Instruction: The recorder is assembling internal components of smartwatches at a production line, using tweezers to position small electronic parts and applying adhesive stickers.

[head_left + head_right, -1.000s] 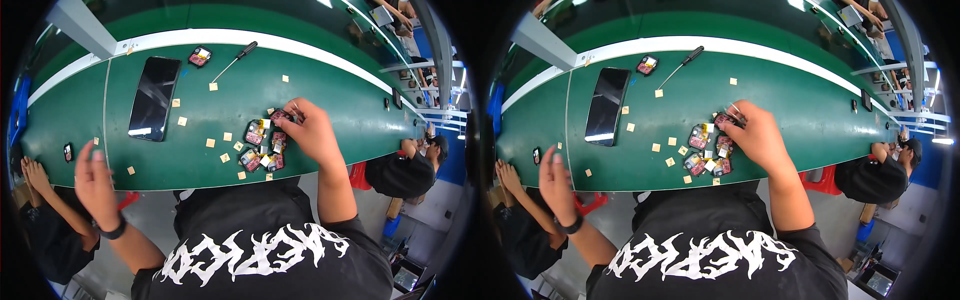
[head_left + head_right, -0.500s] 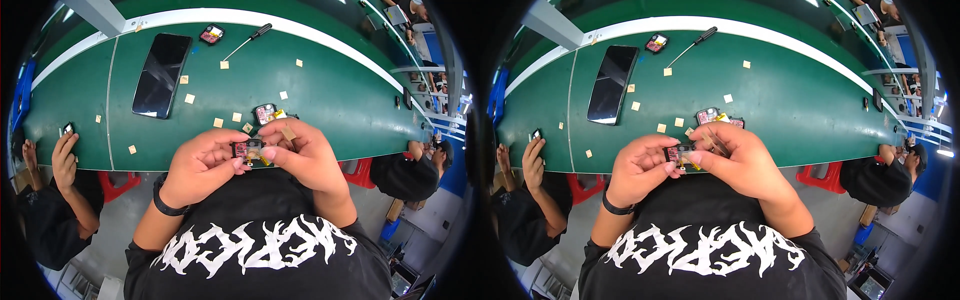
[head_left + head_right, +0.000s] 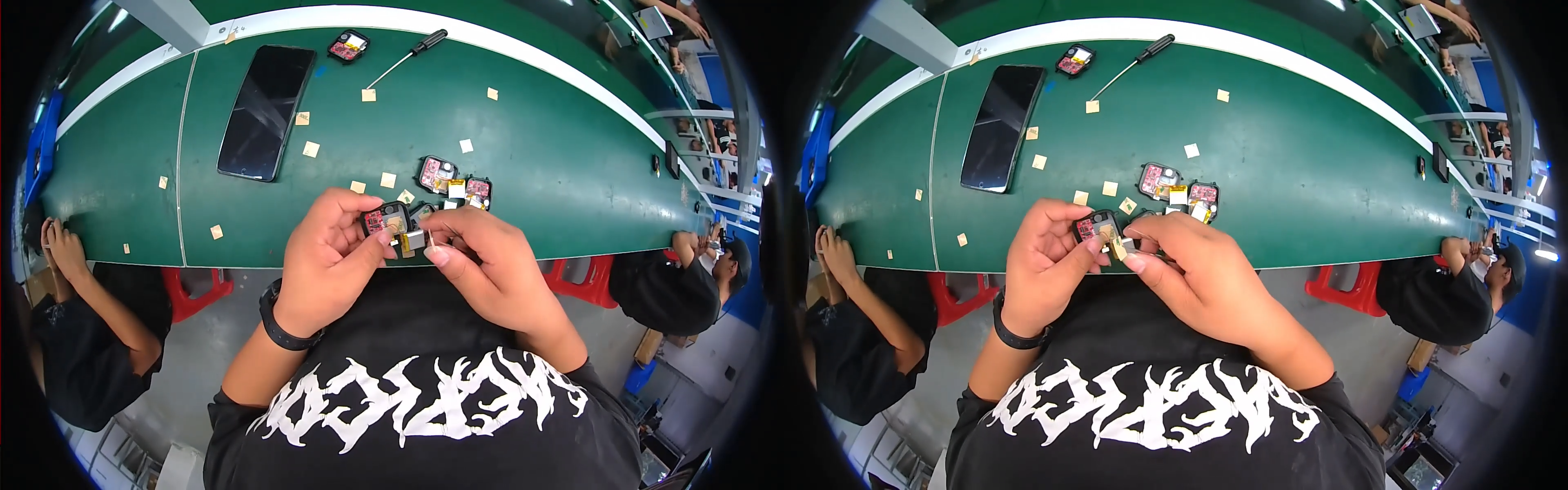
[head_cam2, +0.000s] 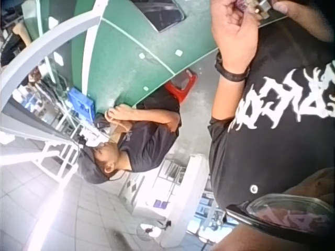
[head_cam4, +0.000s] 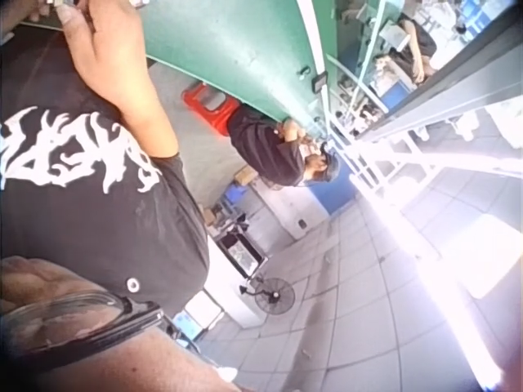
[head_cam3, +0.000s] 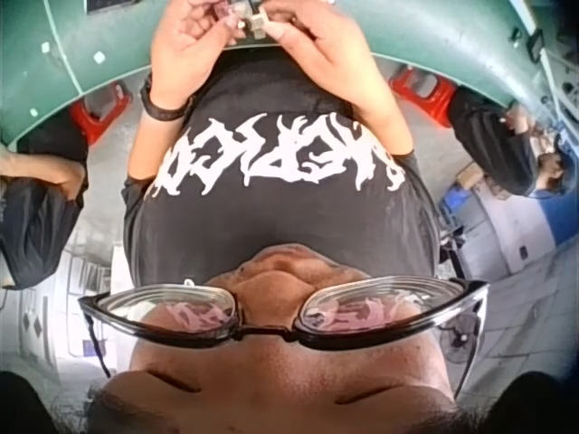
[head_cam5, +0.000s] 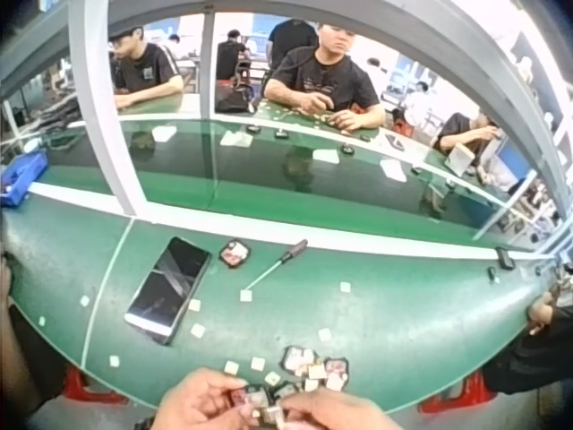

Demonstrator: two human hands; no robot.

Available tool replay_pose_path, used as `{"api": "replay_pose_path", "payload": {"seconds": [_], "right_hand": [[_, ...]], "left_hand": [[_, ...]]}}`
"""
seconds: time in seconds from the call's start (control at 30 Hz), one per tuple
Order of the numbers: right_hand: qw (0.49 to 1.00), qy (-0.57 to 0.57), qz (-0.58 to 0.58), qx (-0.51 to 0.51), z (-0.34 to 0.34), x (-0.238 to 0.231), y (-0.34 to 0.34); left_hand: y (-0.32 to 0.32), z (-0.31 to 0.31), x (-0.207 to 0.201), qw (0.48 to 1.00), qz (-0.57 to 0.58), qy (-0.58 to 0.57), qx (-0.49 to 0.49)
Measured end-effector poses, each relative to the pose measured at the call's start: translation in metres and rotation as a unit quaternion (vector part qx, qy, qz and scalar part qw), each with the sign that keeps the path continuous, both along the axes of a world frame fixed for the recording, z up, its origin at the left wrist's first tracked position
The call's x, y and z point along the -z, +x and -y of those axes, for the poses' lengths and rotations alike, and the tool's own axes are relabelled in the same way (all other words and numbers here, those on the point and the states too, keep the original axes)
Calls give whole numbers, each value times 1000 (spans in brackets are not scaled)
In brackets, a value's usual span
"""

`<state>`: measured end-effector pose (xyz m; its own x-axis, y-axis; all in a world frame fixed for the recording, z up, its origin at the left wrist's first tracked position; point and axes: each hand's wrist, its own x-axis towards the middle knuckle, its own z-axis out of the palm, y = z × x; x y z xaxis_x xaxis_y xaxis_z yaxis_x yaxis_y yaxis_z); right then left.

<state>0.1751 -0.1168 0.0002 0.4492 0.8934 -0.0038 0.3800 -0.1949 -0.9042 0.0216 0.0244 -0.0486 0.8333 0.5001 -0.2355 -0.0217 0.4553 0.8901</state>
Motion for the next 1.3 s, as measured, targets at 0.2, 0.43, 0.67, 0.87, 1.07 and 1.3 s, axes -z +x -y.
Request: {"api": "replay_pose_path", "payload": {"seconds": [0.2,0.43,0.67,0.87,1.07,1.3], "right_hand": [[974,-91,189,-83,10,-6,6],[974,-85,190,-90,14,0,-1],[965,-154,191,-93,14,-11,2],[979,-55,186,-54,8,-9,-3],[959,-56,260,-97,7,-6,-6],[954,-104,268,-86,8,-9,-13]], "left_hand": [[-7,2,1,997,-7,76,2],[-8,6,3,993,3,114,-13],[-12,2,-5,996,-25,89,20],[-15,1,-8,987,-9,153,37],[-15,3,-8,975,9,220,25],[-18,3,-9,944,29,326,34]]}}
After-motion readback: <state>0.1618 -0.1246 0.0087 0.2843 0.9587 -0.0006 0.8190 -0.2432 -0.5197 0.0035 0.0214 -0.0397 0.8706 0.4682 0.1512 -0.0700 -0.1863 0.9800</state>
